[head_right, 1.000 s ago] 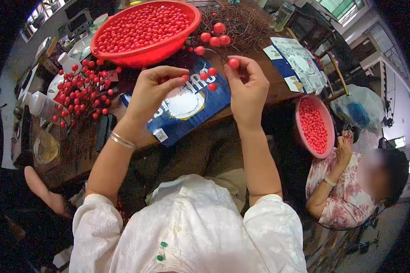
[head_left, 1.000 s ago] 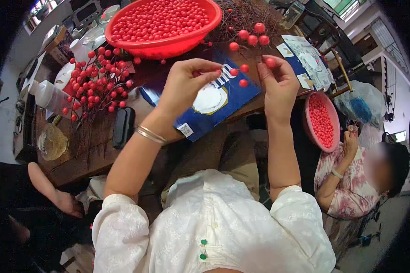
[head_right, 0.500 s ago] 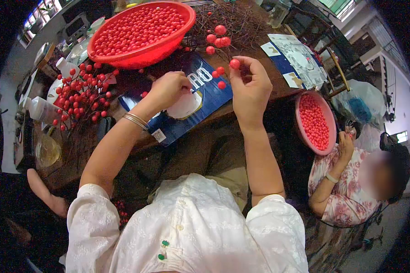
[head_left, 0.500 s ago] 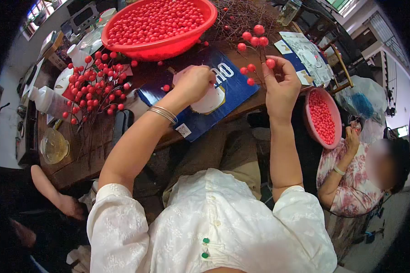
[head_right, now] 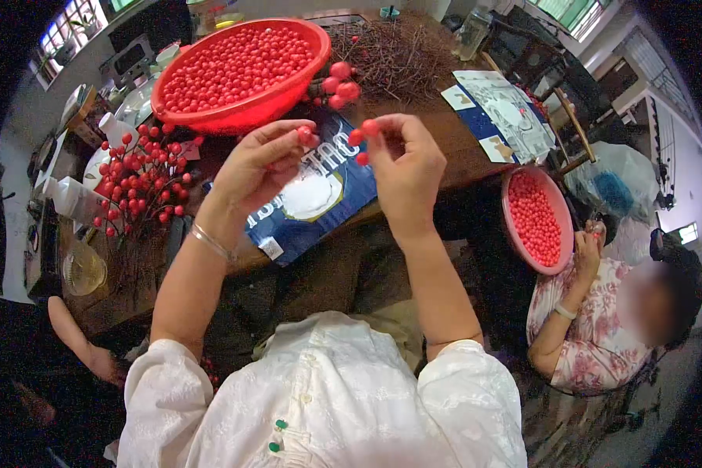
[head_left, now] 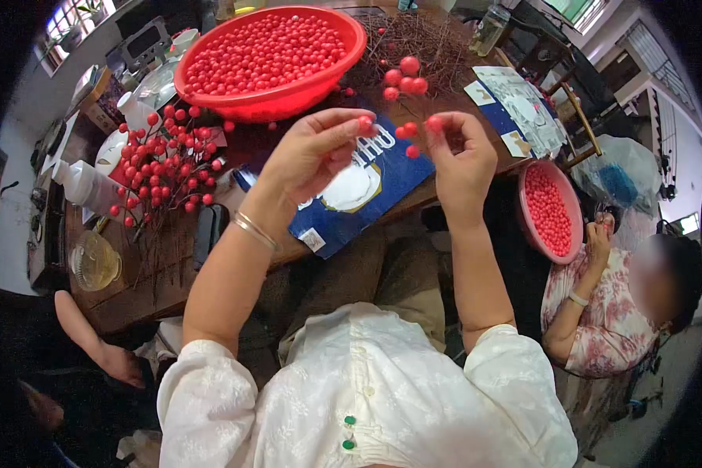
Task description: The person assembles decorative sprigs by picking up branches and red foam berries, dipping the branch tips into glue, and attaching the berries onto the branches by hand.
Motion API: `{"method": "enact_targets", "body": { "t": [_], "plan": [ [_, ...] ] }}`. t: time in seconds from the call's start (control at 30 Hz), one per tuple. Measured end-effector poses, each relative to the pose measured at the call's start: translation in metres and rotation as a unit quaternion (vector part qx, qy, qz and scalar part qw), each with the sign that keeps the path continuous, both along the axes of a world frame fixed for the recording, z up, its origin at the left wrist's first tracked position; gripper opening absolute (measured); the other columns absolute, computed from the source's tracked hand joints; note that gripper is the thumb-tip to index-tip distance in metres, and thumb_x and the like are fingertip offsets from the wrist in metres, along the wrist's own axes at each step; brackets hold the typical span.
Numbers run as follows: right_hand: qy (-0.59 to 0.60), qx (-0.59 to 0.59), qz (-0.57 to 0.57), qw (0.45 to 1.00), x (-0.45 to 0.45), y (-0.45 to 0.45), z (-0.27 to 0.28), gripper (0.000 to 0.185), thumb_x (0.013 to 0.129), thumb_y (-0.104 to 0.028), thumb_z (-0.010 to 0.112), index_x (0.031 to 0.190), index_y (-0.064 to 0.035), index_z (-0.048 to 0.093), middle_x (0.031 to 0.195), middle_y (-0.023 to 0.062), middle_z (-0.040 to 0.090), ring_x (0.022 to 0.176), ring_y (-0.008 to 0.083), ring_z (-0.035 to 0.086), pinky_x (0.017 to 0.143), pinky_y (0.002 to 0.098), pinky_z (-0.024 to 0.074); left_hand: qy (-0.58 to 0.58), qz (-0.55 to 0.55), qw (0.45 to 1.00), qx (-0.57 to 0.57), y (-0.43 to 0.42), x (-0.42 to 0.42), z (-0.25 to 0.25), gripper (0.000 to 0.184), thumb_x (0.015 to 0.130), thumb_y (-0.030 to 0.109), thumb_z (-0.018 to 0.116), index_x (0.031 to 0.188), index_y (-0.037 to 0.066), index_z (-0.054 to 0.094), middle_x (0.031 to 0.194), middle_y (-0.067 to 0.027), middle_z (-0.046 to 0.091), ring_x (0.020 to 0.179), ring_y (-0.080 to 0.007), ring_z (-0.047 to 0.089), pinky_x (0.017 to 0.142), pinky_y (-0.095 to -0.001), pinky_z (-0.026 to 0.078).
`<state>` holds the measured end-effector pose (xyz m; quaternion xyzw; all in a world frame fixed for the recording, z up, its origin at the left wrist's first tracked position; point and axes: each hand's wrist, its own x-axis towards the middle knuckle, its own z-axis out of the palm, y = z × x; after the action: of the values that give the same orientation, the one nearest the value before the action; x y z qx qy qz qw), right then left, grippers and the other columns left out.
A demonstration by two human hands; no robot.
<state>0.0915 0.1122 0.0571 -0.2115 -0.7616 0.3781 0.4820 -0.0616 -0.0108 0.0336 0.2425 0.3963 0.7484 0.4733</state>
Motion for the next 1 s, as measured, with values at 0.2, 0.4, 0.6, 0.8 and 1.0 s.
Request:
{"method": "enact_targets", "body": {
  "t": [0.2,0.4,0.6,0.8,1.0],
  "plan": [
    [-0.012,-0.034,0.064,0.997,-0.009,-0.016,0.003,0.010,0.080,-0.006,0.065,0.088,-0.0006,0.063,0.075,0.0041,0.062,0.062,0.0102,0.051,0.059,0.0230,0.0434,-0.069,-0.005,0.992,0.108,0.003,0.022,0.012,0.023,0.087,0.003,0.060,0.109,-0.003,0.061,0.089,-0.0091,0.066,0.054,-0.0014,0.038,0.045,-0.0115,0.029],
    [-0.011,-0.048,0.086,0.995,-0.009,-0.021,0.006,0.010,0.081,-0.007,0.065,0.087,0.0000,0.063,0.074,0.0041,0.061,0.061,0.0108,0.050,0.059,0.0237,0.0431,-0.057,0.038,0.994,0.085,0.004,0.025,0.013,0.019,0.085,0.002,0.062,0.103,-0.002,0.065,0.090,-0.0109,0.068,0.052,-0.0012,0.037,0.044,-0.0116,0.029],
    [-0.013,-0.025,0.082,0.996,-0.012,-0.021,0.002,0.010,0.082,-0.007,0.064,0.088,0.0003,0.062,0.073,0.0039,0.060,0.061,0.0111,0.050,0.059,0.0236,0.0424,-0.047,0.049,0.995,0.076,0.004,0.025,0.010,0.020,0.084,0.002,0.064,0.103,-0.002,0.065,0.090,-0.0106,0.068,0.051,-0.0006,0.040,0.044,-0.0116,0.029],
    [-0.021,0.000,0.066,0.998,-0.013,-0.020,0.003,0.010,0.081,-0.006,0.064,0.087,0.0003,0.062,0.073,0.0041,0.060,0.061,0.0114,0.050,0.059,0.0237,0.0420,-0.044,0.053,0.994,0.083,0.004,0.028,0.013,0.020,0.083,0.001,0.065,0.103,-0.002,0.065,0.088,-0.0101,0.069,0.051,-0.0005,0.042,0.043,-0.0114,0.029],
    [-0.023,0.004,0.065,0.998,-0.014,-0.022,-0.001,0.010,0.078,-0.004,0.064,0.087,-0.0002,0.062,0.074,0.0044,0.060,0.061,0.0122,0.049,0.059,0.0244,0.0423,-0.053,0.060,0.994,0.078,0.001,0.030,0.014,0.020,0.082,0.001,0.066,0.101,-0.003,0.066,0.087,-0.0098,0.069,0.052,-0.0007,0.043,0.043,-0.0112,0.029]
  ]
}}
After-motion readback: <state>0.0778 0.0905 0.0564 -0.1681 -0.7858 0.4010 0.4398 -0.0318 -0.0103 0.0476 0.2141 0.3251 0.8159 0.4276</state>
